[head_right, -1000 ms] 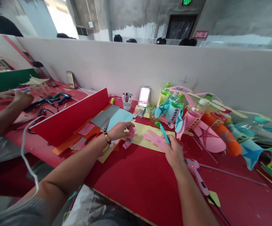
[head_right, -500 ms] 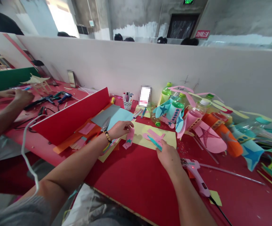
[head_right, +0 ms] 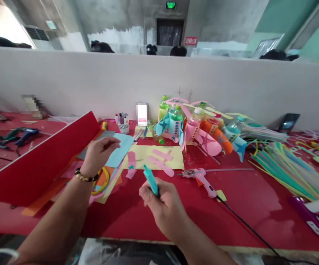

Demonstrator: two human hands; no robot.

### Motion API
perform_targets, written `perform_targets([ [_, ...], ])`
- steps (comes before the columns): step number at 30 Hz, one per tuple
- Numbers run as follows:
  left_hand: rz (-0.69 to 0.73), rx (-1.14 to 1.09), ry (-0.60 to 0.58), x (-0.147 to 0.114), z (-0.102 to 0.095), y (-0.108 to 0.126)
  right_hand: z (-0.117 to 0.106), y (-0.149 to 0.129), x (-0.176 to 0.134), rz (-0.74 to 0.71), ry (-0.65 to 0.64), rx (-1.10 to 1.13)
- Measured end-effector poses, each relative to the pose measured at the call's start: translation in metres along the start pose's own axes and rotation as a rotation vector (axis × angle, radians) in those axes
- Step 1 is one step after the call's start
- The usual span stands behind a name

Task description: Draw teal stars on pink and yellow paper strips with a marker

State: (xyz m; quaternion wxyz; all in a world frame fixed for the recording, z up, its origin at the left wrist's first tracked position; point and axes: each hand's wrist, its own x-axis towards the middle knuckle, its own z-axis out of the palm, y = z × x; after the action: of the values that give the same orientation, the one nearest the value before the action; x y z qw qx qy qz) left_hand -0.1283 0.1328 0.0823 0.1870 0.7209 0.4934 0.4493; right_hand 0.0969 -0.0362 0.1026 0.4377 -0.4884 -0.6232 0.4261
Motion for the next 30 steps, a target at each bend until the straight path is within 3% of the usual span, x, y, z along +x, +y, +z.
perform_targets([
  [1, 0.012, -0.141, -0.153, -0.006, 0.002, 0.009, 0.006, 0.005, 0.004, -0.012, 0.009, 0.126],
  [4, 0.184, -0.551, -0.853, -0.025, 0.013, 0.039, 0.019, 0.022, 0.013, -0.175, 0.016, 0.386],
  [5, 0.224, -0.610, -1.007, -0.029, 0.017, 0.047, 0.022, 0.026, 0.016, -0.224, 0.023, 0.426],
  [6, 0.234, -0.640, -1.038, -0.032, 0.020, 0.052, 0.023, 0.030, 0.018, -0.256, 0.037, 0.431],
  [8, 0.207, -0.627, -1.014, -0.033, 0.025, 0.052, 0.022, 0.034, 0.020, -0.283, 0.064, 0.341],
  [11, 0.098, -0.599, -0.975, -0.027, 0.030, 0.036, 0.015, 0.039, 0.021, -0.363, 0.075, 0.013],
  [15, -0.118, -0.569, -0.561, -0.018, 0.038, 0.013, 0.004, 0.047, 0.020, -0.672, 0.045, -0.560],
  [17, -0.164, -0.598, -0.446, -0.017, 0.041, 0.011, 0.001, 0.050, 0.021, -0.745, -0.017, -0.720],
  [20, -0.161, -0.657, -0.530, -0.021, 0.047, 0.019, 0.003, 0.053, 0.023, -0.788, -0.087, -0.791],
  [24, -0.064, -0.702, -0.868, -0.031, 0.052, 0.029, 0.010, 0.056, 0.023, -0.811, -0.172, -0.763],
  [25, -0.060, -0.693, -0.903, -0.032, 0.053, 0.029, 0.009, 0.055, 0.022, -0.805, -0.186, -0.733],
  [26, -0.067, -0.668, -0.891, -0.032, 0.054, 0.028, 0.007, 0.055, 0.021, -0.784, -0.188, -0.694],
  [28, -0.105, -0.586, -0.747, -0.031, 0.055, 0.023, -0.005, 0.055, 0.018, -0.712, -0.113, -0.602],
  [30, -0.166, -0.532, -0.565, -0.027, 0.055, 0.018, -0.028, 0.059, 0.010, -0.583, 0.082, -0.548],
])
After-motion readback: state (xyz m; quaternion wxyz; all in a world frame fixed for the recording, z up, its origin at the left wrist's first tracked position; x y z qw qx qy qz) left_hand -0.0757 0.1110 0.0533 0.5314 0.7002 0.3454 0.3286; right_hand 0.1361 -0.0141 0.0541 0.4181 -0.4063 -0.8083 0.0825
